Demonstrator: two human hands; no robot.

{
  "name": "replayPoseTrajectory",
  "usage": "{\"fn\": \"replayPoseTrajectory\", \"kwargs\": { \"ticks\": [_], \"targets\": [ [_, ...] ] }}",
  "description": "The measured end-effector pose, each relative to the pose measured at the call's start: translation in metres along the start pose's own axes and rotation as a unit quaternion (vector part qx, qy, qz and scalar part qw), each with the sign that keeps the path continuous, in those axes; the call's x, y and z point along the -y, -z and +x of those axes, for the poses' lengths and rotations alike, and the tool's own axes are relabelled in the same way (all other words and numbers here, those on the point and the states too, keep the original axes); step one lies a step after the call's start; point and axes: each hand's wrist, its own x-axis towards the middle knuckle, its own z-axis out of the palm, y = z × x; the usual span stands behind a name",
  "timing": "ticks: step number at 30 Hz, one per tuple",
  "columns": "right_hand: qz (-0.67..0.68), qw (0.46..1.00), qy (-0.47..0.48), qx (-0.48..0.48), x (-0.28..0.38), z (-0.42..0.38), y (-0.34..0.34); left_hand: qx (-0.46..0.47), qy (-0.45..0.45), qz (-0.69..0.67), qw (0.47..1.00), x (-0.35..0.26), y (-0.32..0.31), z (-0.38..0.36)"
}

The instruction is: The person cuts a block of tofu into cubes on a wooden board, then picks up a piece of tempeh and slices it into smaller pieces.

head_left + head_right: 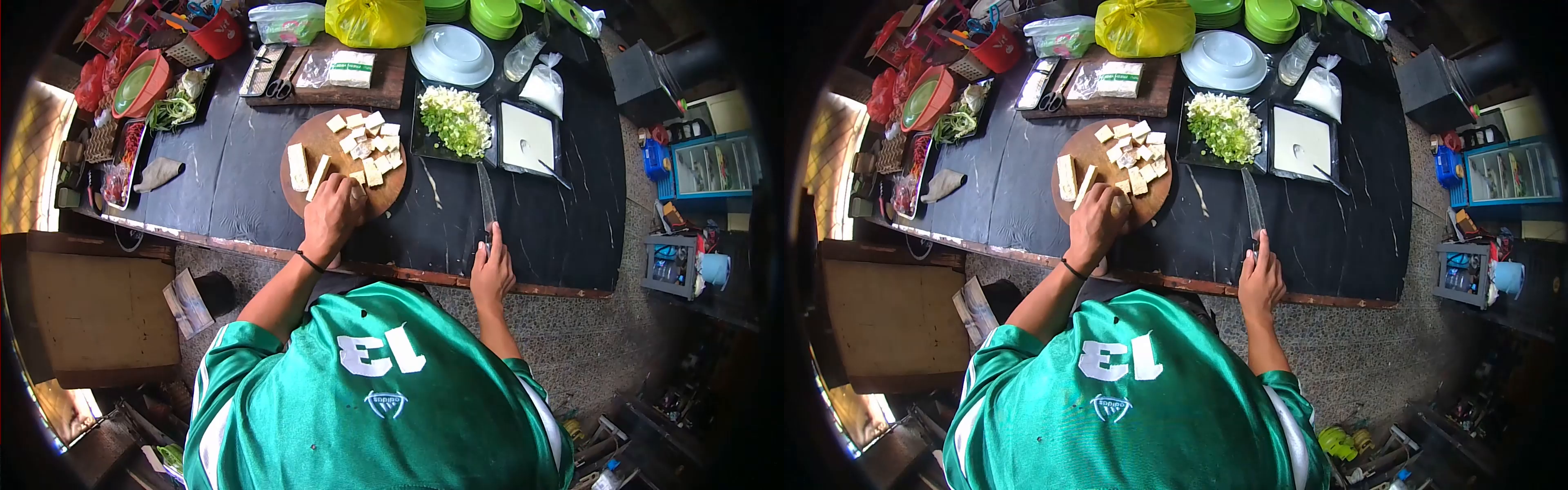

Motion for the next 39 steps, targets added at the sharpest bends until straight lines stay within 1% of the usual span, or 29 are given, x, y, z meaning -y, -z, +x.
{"fn": "replayPoseTrajectory", "kwargs": {
  "ticks": [2, 4, 6, 9, 11, 13, 15, 18, 21, 23, 26, 30, 32, 36, 38, 39],
  "targets": [
    [0.007, 1.000, 0.003, -0.010, 0.000, 0.000, -0.001, -0.002, -0.025, 0.028, 0.999, 0.001, 0.000, 0.002],
    [0.013, 1.000, 0.006, -0.023, -0.002, 0.001, -0.003, 0.009, -0.023, 0.032, 0.999, 0.003, -0.001, 0.002],
    [0.005, 0.997, 0.034, -0.066, -0.003, 0.001, -0.006, 0.020, -0.020, 0.036, 0.999, 0.001, -0.001, 0.003],
    [0.001, 0.998, 0.026, -0.051, -0.003, 0.000, -0.005, 0.044, -0.028, 0.059, 0.997, -0.001, 0.002, 0.005],
    [-0.004, 0.999, 0.024, -0.043, -0.003, -0.001, -0.002, 0.036, -0.040, 0.058, 0.997, 0.000, 0.001, 0.007],
    [-0.007, 0.999, 0.022, -0.033, -0.005, -0.003, 0.001, 0.033, -0.034, 0.042, 0.998, -0.002, 0.008, 0.012],
    [0.006, 1.000, 0.023, 0.002, -0.014, -0.005, 0.007, 0.029, -0.027, 0.026, 0.999, 0.000, 0.009, 0.018],
    [-0.019, 1.000, 0.020, 0.007, -0.027, -0.006, 0.013, 0.017, -0.040, 0.030, 0.999, 0.006, 0.007, 0.026],
    [-0.027, 0.999, 0.032, 0.008, -0.034, -0.002, 0.019, 0.004, -0.045, 0.017, 0.999, 0.005, 0.005, 0.029],
    [-0.033, 0.999, 0.033, 0.005, -0.033, -0.002, 0.021, 0.034, -0.030, 0.033, 0.998, 0.007, 0.000, 0.029],
    [-0.044, 0.998, 0.041, -0.011, -0.032, -0.002, 0.014, 0.045, -0.035, 0.047, 0.997, 0.008, 0.003, 0.034],
    [-0.049, 0.998, 0.033, -0.032, -0.030, -0.005, 0.008, 0.026, -0.056, 0.052, 0.997, 0.018, 0.003, 0.040],
    [-0.049, 0.998, 0.036, -0.034, -0.030, -0.005, 0.007, 0.053, -0.047, 0.054, 0.996, 0.021, 0.004, 0.043],
    [-0.039, 0.997, 0.047, -0.041, -0.032, -0.004, 0.005, 0.053, -0.036, 0.033, 0.997, 0.016, 0.017, 0.054],
    [-0.038, 0.998, 0.042, -0.041, -0.032, -0.002, 0.002, 0.008, 0.004, -0.044, 0.999, 0.012, 0.025, 0.065],
    [-0.038, 0.998, 0.040, -0.039, -0.031, -0.002, 0.002, 0.008, 0.006, -0.043, 0.999, 0.017, 0.023, 0.071]
  ]
}}
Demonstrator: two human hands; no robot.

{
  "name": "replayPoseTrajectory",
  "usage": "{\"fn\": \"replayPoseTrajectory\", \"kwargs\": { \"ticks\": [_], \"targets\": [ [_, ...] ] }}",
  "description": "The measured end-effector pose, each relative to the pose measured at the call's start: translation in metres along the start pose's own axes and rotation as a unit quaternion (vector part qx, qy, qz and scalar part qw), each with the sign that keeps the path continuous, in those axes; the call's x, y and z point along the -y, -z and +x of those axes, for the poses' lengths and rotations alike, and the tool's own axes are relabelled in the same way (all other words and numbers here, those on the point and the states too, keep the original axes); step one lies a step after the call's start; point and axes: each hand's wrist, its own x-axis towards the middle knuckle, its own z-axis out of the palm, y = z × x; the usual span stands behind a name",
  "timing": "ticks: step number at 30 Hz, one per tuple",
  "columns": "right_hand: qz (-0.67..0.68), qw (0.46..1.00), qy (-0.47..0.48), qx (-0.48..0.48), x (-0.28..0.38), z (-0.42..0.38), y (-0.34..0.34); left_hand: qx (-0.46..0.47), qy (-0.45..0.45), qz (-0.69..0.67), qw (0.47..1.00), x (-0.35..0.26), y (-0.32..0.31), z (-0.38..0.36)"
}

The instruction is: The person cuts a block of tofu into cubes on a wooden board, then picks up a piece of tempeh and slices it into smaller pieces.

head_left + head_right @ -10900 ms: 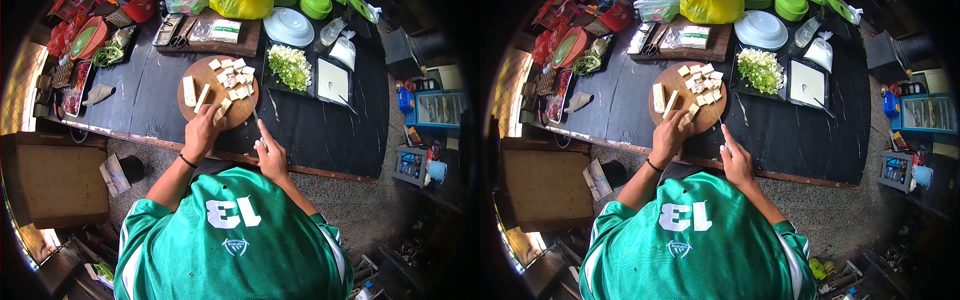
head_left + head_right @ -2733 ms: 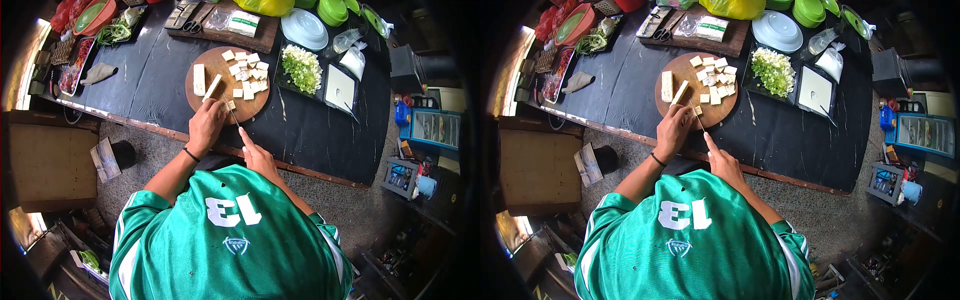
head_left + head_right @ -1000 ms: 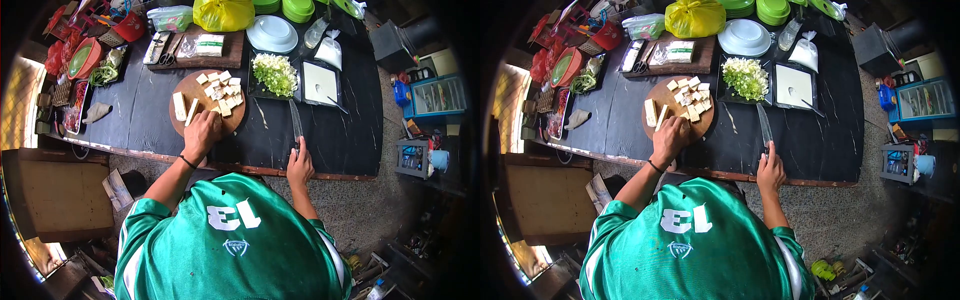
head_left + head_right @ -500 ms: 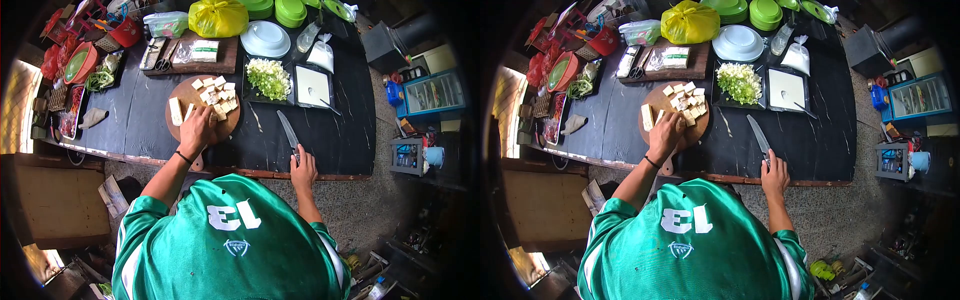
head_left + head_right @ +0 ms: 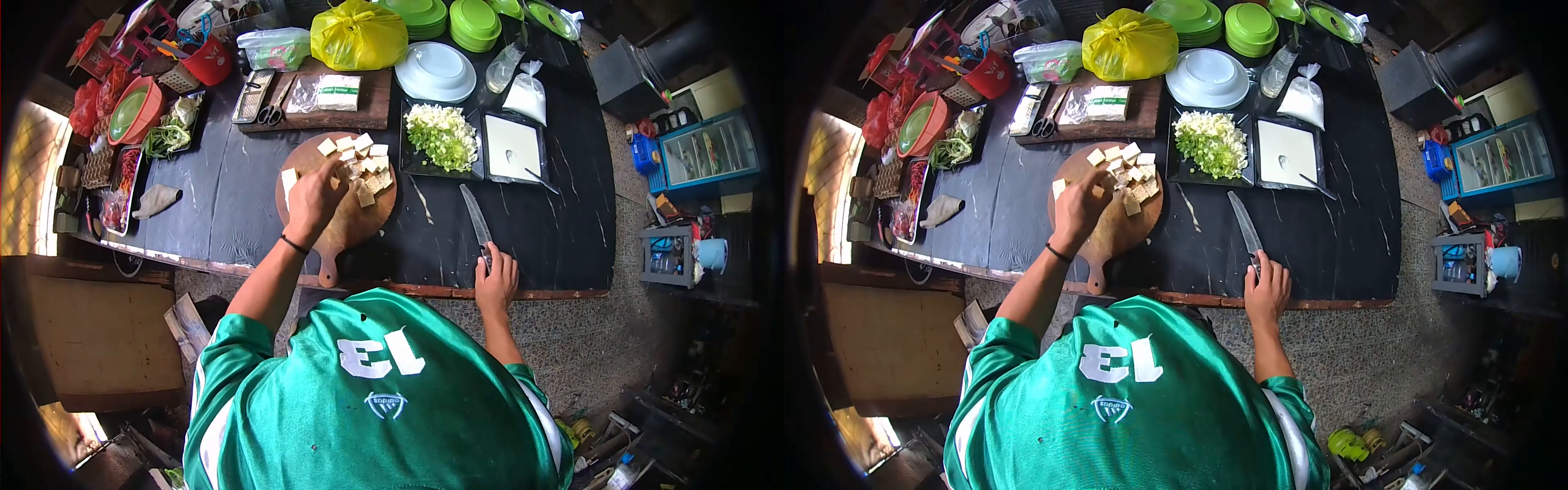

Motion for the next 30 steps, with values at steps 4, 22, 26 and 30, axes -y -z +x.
{"fn": "replayPoseTrajectory", "kwargs": {
  "ticks": [4, 22, 26, 30],
  "targets": [
    [0.004, 1.000, -0.001, 0.000, 0.003, 0.004, -0.001, -0.007, 0.003, -0.011, 1.000, 0.008, 0.008, 0.028],
    [0.033, 0.999, -0.001, -0.012, 0.002, 0.003, -0.004, -0.074, 0.014, 0.052, 0.996, 0.025, 0.038, -0.040],
    [0.040, 0.999, 0.020, -0.004, 0.004, 0.005, -0.004, -0.045, 0.025, 0.076, 0.996, 0.032, 0.027, -0.065],
    [0.052, 0.998, 0.044, -0.003, 0.008, 0.013, -0.007, -0.066, 0.017, 0.138, 0.988, 0.027, 0.024, -0.059]
  ]
}}
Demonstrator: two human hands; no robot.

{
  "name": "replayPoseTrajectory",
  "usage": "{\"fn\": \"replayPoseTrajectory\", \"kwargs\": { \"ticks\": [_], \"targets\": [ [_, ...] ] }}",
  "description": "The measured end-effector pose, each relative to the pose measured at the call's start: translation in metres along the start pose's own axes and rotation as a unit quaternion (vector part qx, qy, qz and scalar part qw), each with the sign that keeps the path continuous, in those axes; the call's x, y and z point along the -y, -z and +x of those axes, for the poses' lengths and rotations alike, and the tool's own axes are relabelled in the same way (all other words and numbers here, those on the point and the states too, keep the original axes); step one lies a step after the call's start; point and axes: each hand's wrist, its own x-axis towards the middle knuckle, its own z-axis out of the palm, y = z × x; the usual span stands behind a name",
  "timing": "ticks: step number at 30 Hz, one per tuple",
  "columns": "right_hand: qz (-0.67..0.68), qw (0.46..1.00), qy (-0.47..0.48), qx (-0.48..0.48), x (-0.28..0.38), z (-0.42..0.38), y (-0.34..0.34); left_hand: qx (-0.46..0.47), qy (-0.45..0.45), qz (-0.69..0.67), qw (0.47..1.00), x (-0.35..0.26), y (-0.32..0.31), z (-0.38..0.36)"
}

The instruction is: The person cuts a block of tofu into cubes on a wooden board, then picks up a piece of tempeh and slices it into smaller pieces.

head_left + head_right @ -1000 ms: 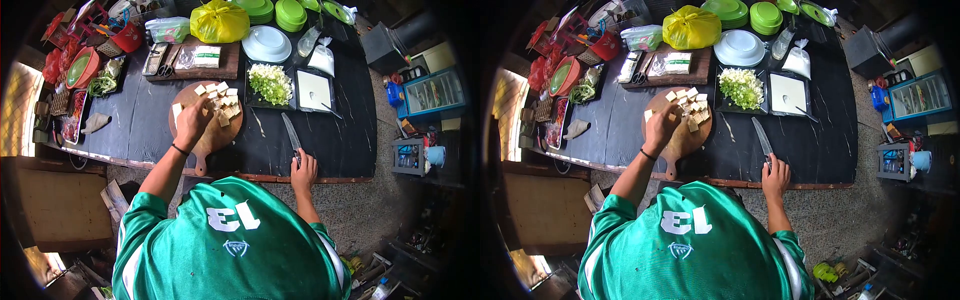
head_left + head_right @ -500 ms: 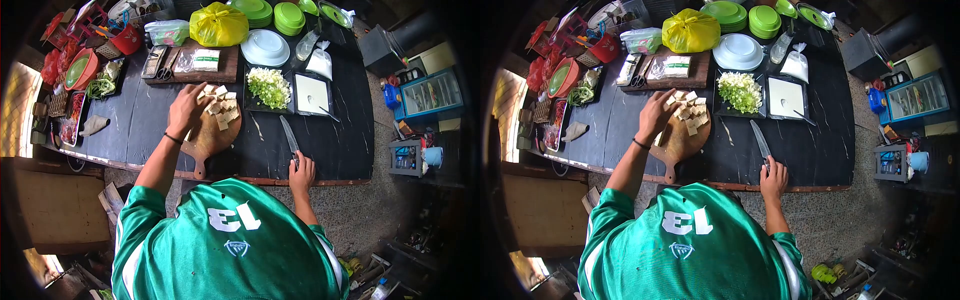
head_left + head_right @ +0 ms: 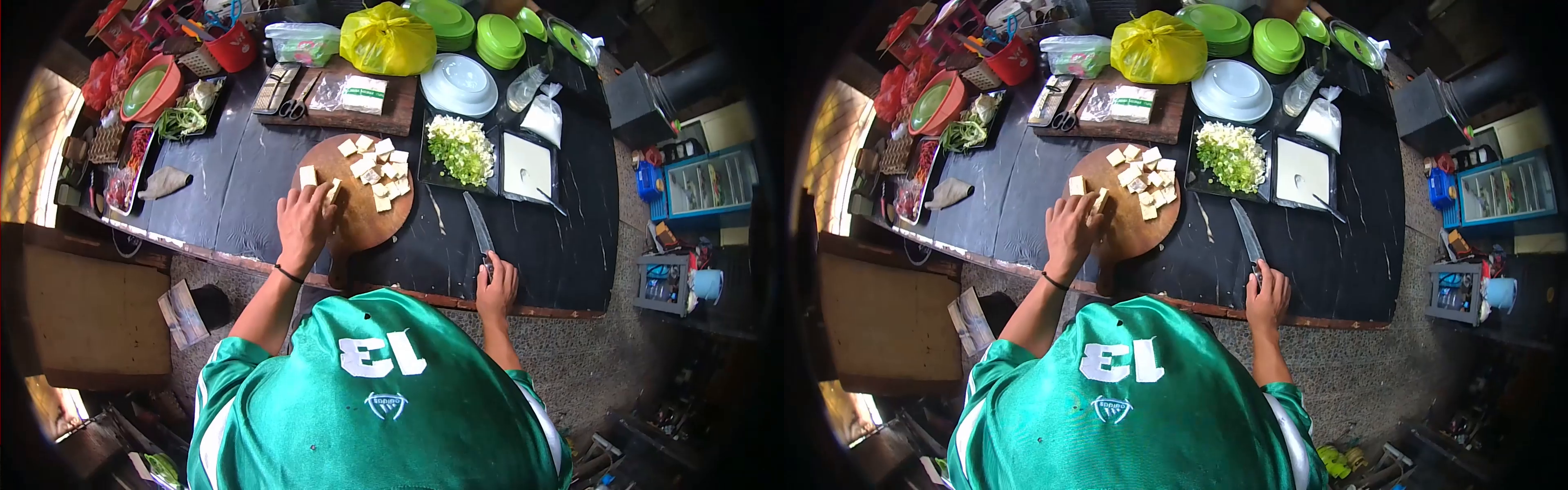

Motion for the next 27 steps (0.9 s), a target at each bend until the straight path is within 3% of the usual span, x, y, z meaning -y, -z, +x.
{"fn": "replayPoseTrajectory", "kwargs": {
  "ticks": [3, 14, 17, 27],
  "targets": [
    [0.007, 1.000, 0.008, 0.000, 0.002, 0.003, -0.003, 0.003, -0.041, 0.036, 0.998, -0.002, -0.003, 0.004],
    [0.011, 1.000, -0.004, -0.011, 0.006, 0.004, -0.004, 0.023, -0.037, 0.023, 0.999, -0.024, 0.004, -0.011],
    [0.010, 1.000, -0.005, -0.012, 0.006, 0.005, -0.003, -0.010, -0.061, 0.033, 0.998, -0.015, -0.011, -0.011],
    [0.012, 1.000, -0.003, -0.020, 0.007, 0.006, -0.005, 0.084, -0.011, -0.069, 0.994, -0.022, -0.004, -0.009]
  ]
}}
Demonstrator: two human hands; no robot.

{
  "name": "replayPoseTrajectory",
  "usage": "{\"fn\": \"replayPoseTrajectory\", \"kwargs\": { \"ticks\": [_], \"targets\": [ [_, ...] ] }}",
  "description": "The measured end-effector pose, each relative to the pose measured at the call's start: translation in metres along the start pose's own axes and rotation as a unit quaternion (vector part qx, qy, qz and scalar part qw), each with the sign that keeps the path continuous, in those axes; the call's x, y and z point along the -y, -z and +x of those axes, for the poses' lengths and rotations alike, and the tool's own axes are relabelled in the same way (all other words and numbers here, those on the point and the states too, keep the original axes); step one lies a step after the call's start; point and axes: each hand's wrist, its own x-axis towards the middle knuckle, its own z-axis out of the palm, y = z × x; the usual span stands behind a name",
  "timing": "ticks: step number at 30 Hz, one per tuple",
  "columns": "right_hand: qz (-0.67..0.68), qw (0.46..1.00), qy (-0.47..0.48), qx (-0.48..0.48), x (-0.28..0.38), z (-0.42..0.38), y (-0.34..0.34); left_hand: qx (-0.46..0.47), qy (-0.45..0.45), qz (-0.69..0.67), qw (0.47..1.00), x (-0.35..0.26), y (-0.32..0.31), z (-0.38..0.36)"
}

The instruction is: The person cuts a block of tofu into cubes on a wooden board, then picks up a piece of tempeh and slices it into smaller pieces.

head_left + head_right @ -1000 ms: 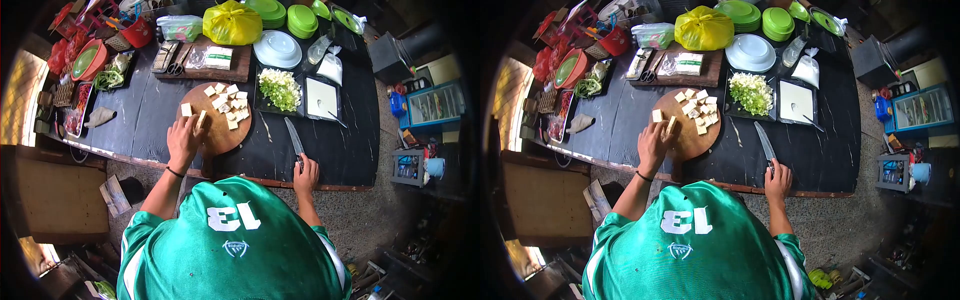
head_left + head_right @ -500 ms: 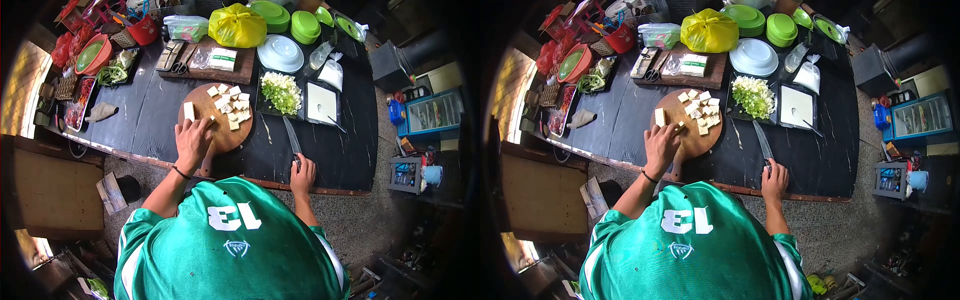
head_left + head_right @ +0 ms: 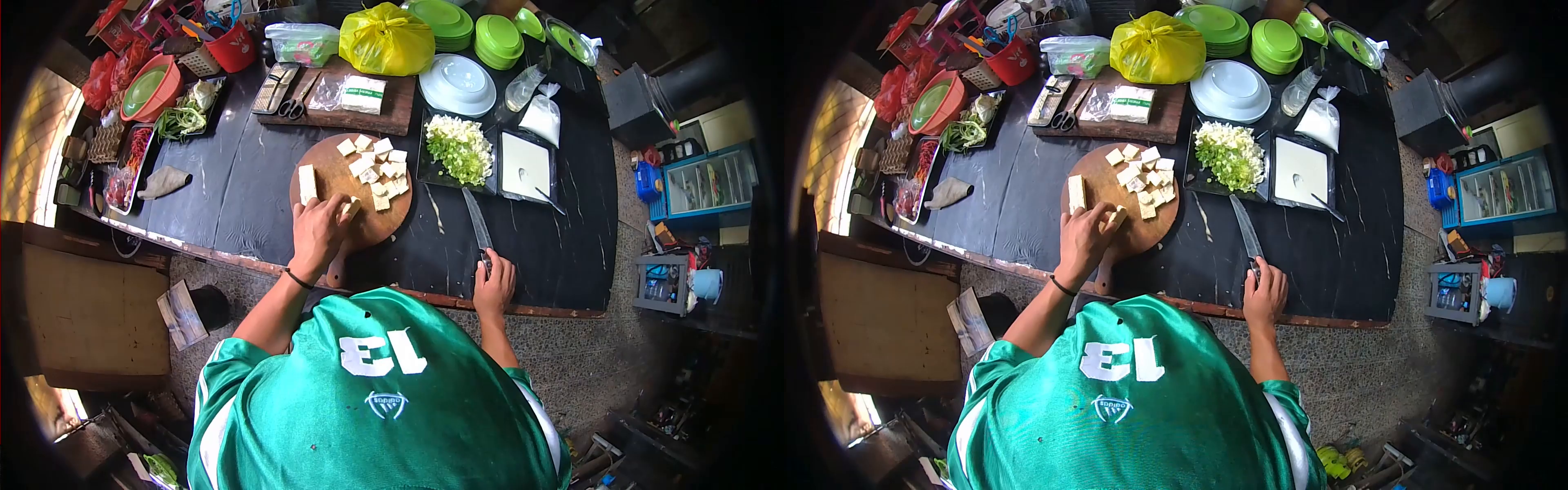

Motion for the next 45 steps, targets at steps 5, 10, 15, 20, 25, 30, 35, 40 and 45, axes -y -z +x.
{"fn": "replayPoseTrajectory", "kwargs": {
  "ticks": [5, 10, 15, 20, 25, 30, 35, 40, 45],
  "targets": [
    [-0.009, 1.000, 0.005, 0.010, 0.000, 0.002, 0.001, -0.083, -0.039, -0.056, 0.994, -0.005, -0.004, -0.007],
    [-0.009, 1.000, 0.000, 0.013, 0.002, 0.002, 0.001, -0.054, 0.011, -0.032, 0.998, -0.002, -0.008, -0.022],
    [-0.008, 1.000, 0.015, 0.019, 0.002, 0.005, 0.000, -0.039, 0.035, -0.040, 0.998, 0.002, -0.012, -0.018],
    [0.006, 1.000, 0.016, 0.022, 0.005, 0.007, 0.001, -0.018, 0.106, -0.132, 0.985, -0.003, -0.009, -0.008],
    [0.122, 0.992, 0.023, 0.026, 0.041, 0.012, 0.003, 0.022, 0.162, -0.242, 0.956, -0.003, -0.006, -0.009],
    [0.257, 0.964, 0.008, 0.076, 0.094, 0.010, 0.001, 0.019, 0.168, -0.256, 0.952, -0.006, -0.009, -0.012],
    [0.339, 0.926, -0.005, 0.168, 0.142, 0.018, -0.006, 0.037, 0.202, -0.296, 0.933, -0.009, -0.011, -0.010],
    [0.397, 0.867, -0.089, 0.287, 0.168, 0.014, -0.002, 0.026, 0.207, -0.348, 0.914, -0.005, -0.018, -0.014],
    [0.431, 0.794, -0.190, 0.385, 0.190, 0.018, 0.005, 0.027, 0.242, -0.415, 0.877, -0.002, -0.023, -0.012]
  ]
}}
